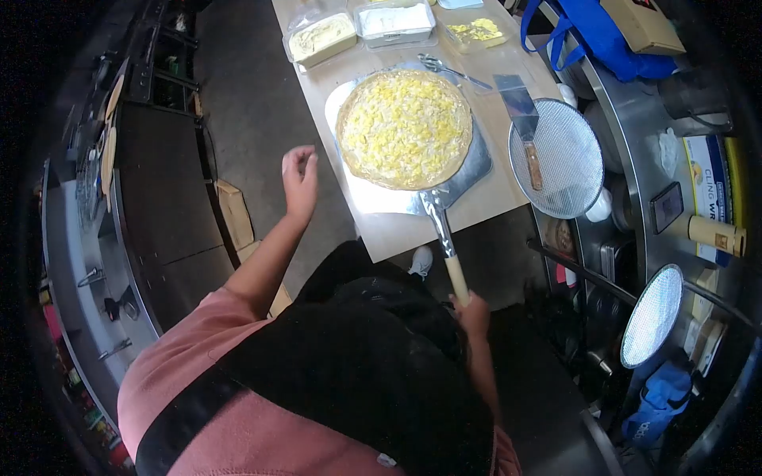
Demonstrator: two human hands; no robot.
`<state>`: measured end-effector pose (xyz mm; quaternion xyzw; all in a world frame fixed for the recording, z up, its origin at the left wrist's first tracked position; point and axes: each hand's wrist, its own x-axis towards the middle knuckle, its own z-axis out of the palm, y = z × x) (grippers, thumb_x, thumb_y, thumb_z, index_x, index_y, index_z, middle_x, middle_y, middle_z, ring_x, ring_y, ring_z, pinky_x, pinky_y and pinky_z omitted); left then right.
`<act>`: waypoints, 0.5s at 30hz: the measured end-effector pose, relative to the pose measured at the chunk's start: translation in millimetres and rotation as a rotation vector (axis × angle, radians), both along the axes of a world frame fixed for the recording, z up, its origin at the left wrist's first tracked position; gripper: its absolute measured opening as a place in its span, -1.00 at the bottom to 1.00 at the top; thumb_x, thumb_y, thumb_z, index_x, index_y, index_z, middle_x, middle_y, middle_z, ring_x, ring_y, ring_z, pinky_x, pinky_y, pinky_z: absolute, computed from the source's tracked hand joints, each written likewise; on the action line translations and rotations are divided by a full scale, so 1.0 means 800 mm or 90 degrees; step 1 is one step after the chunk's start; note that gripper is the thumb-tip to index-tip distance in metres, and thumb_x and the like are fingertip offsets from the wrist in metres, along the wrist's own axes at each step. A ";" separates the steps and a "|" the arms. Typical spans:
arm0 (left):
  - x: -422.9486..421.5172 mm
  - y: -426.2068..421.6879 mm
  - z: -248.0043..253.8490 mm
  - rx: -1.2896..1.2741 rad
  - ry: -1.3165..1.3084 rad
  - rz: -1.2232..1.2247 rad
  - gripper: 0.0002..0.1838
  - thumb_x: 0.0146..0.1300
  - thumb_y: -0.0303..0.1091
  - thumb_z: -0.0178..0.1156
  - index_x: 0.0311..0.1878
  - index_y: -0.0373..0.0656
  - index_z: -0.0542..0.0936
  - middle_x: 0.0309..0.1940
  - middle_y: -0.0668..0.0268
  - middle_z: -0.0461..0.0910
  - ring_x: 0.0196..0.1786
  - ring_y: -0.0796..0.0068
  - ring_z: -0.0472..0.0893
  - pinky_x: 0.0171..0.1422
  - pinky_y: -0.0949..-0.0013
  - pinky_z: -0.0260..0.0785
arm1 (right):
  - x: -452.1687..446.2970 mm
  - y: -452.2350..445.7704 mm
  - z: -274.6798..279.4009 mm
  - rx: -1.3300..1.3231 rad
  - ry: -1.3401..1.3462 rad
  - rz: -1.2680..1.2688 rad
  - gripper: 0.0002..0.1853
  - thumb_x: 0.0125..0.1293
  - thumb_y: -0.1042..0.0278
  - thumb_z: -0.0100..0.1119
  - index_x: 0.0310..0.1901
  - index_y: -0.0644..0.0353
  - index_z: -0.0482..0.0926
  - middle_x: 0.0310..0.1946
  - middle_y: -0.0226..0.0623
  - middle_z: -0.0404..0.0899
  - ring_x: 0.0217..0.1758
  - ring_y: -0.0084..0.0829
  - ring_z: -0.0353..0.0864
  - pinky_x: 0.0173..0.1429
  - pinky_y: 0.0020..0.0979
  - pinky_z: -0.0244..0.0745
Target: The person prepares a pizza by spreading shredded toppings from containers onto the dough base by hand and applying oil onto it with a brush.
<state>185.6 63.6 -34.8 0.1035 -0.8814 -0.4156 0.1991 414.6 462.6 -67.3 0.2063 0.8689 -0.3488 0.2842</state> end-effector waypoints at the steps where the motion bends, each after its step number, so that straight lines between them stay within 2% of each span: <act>1: -0.020 0.011 0.011 -0.073 0.039 -0.041 -0.79 0.25 -0.39 0.23 -0.07 -0.22 0.61 -0.08 0.09 0.57 0.07 0.09 0.53 0.26 0.14 0.33 | 0.010 0.001 -0.008 -0.016 0.000 0.003 -0.58 0.16 0.05 0.40 -0.18 0.29 0.64 -0.30 0.07 0.66 -0.18 0.09 0.65 -0.15 -0.12 0.51; 3: -0.075 0.048 0.031 -0.144 0.056 -0.075 -0.79 0.19 -0.36 0.27 -0.11 -0.16 0.65 -0.08 0.05 0.59 0.12 -0.02 0.50 0.31 0.08 0.28 | -0.001 -0.011 0.019 0.007 -0.026 0.011 -0.57 0.17 0.01 0.39 -0.18 0.27 0.64 -0.30 0.05 0.66 -0.18 0.09 0.65 -0.15 -0.11 0.51; 4: -0.101 0.071 0.050 -0.145 0.062 -0.124 -0.77 0.17 -0.34 0.32 -0.10 -0.16 0.68 -0.10 0.07 0.60 0.06 0.02 0.53 0.22 0.09 0.32 | 0.001 -0.017 0.024 0.017 -0.039 0.009 -0.56 0.18 -0.01 0.38 -0.18 0.26 0.64 -0.29 0.05 0.66 -0.19 0.09 0.65 -0.15 -0.11 0.51; 5: -0.134 0.091 0.056 -0.157 0.095 -0.185 -0.75 0.13 -0.33 0.35 -0.10 -0.12 0.69 -0.10 0.10 0.60 0.05 0.03 0.53 0.23 0.09 0.32 | 0.009 -0.016 0.017 0.044 -0.044 0.042 -0.52 0.21 -0.10 0.32 -0.17 0.24 0.63 -0.29 0.03 0.66 -0.19 0.08 0.65 -0.15 -0.09 0.51; 7: -0.194 0.128 0.044 -0.219 0.072 -0.274 -0.75 0.05 -0.27 0.42 -0.16 -0.01 0.73 -0.10 0.18 0.62 0.07 0.07 0.51 0.23 0.11 0.33 | 0.027 -0.015 0.022 0.010 -0.065 0.020 -0.51 0.21 -0.13 0.29 -0.16 0.22 0.63 -0.28 0.04 0.66 -0.18 0.09 0.65 -0.13 -0.07 0.50; 11: -0.280 0.195 0.016 -0.442 -0.021 -0.404 -0.76 0.04 -0.17 0.43 -0.18 0.11 0.74 -0.11 0.30 0.64 0.07 0.17 0.53 0.19 0.16 0.36 | 0.051 -0.013 0.026 -0.016 -0.066 0.000 -0.49 0.22 -0.17 0.26 -0.15 0.21 0.63 -0.25 0.04 0.65 -0.14 0.10 0.63 -0.09 -0.04 0.49; 14: -0.313 0.225 0.000 -0.568 -0.134 -0.456 -0.77 0.05 -0.12 0.42 -0.20 0.17 0.74 -0.08 0.35 0.64 0.10 0.23 0.53 0.18 0.18 0.36 | 0.049 -0.025 0.045 0.043 -0.069 -0.006 -0.67 0.23 0.11 0.28 -0.15 0.23 0.63 -0.28 0.03 0.64 -0.16 0.09 0.64 -0.14 -0.11 0.48; 15: -0.322 0.231 -0.002 -0.602 -0.176 -0.463 -0.78 0.05 -0.10 0.41 -0.20 0.18 0.73 -0.07 0.36 0.64 0.11 0.25 0.52 0.18 0.18 0.35 | 0.053 -0.023 0.040 0.046 -0.053 0.009 -0.67 0.22 0.12 0.27 -0.16 0.23 0.63 -0.28 0.03 0.63 -0.16 0.10 0.63 -0.14 -0.09 0.48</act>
